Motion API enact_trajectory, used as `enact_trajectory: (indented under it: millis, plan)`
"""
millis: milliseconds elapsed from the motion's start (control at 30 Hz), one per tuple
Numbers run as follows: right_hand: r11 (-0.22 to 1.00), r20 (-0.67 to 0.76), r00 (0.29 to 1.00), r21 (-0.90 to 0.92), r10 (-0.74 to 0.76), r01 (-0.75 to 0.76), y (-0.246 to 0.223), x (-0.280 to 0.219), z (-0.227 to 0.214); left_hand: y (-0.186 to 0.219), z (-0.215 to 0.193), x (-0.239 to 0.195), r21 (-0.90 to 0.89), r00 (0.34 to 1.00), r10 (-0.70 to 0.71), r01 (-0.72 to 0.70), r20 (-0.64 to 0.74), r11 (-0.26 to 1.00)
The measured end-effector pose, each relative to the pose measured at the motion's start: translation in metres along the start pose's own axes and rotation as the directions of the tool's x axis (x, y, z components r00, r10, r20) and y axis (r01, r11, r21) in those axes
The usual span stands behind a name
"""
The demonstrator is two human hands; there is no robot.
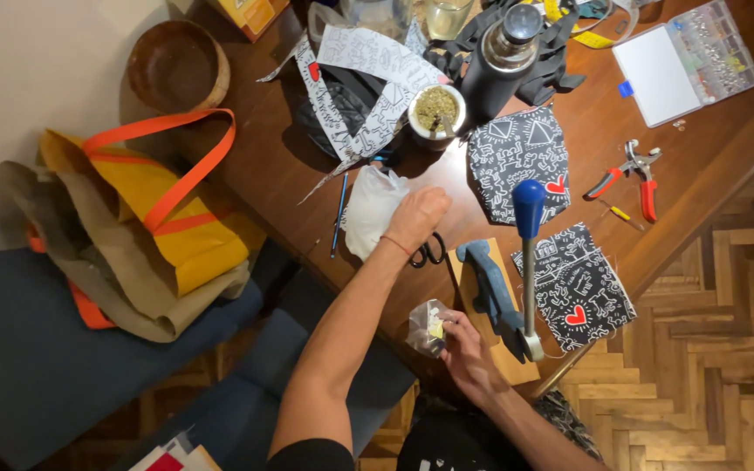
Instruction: Attaching metal hardware to fabric pieces using a manual hand press and pliers
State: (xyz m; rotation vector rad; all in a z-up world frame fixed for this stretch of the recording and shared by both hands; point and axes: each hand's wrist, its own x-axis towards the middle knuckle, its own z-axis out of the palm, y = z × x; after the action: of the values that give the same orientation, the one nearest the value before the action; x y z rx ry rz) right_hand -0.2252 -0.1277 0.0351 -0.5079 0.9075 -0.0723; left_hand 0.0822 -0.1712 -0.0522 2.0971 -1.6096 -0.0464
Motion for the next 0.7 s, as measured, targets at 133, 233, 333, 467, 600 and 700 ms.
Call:
enact_trajectory:
  millis: [133, 233, 333, 467, 600, 700]
  plan:
    - [0.999, -0.038, 0.999, 0.034, -0.03, 0.032, 0.012, 0.011, -0.008, 0.027, -0.067, 0.024, -0.243, 0.99, 0.027, -0.061, -0.141, 0.968]
    - [0.999, 0.0, 1.0, 0.039, -0.026, 0.026, 0.005, 0.002, -0.003, -0.068, -0.025, 0.029, 0.106, 0.99, -0.119, 0.126, -0.072, 0.986]
    - [1.0, -0.002, 1.0, 0.02, 0.002, -0.002, -0.002, -0.002, 0.003, -0.025, -0.182, 0.049, 0.138, 0.862, -0.379, 0.353, 0.337, 0.925]
    - [1.0, -0.049, 0.999, 0.001, -0.001, 0.001, -0.001, 0.008, 0.012, -0.054, -0.147, 0.036, 0.302, 0.74, -0.38, 0.246, 0.555, 0.921]
    - [0.999, -0.005, 1.0, 0.033, 0.001, -0.001, -0.016, -0.002, 0.035, -0.014, -0.186, -0.003, 0.223, 0.828, -0.293, 0.208, 0.478, 0.952]
    - [0.999, -0.033, 0.999, 0.026, -0.034, 0.034, -0.047, -0.02, 0.088, 0.001, -0.206, -0.044, 0.344, 0.944, -0.194, 0.095, 0.265, 0.934]
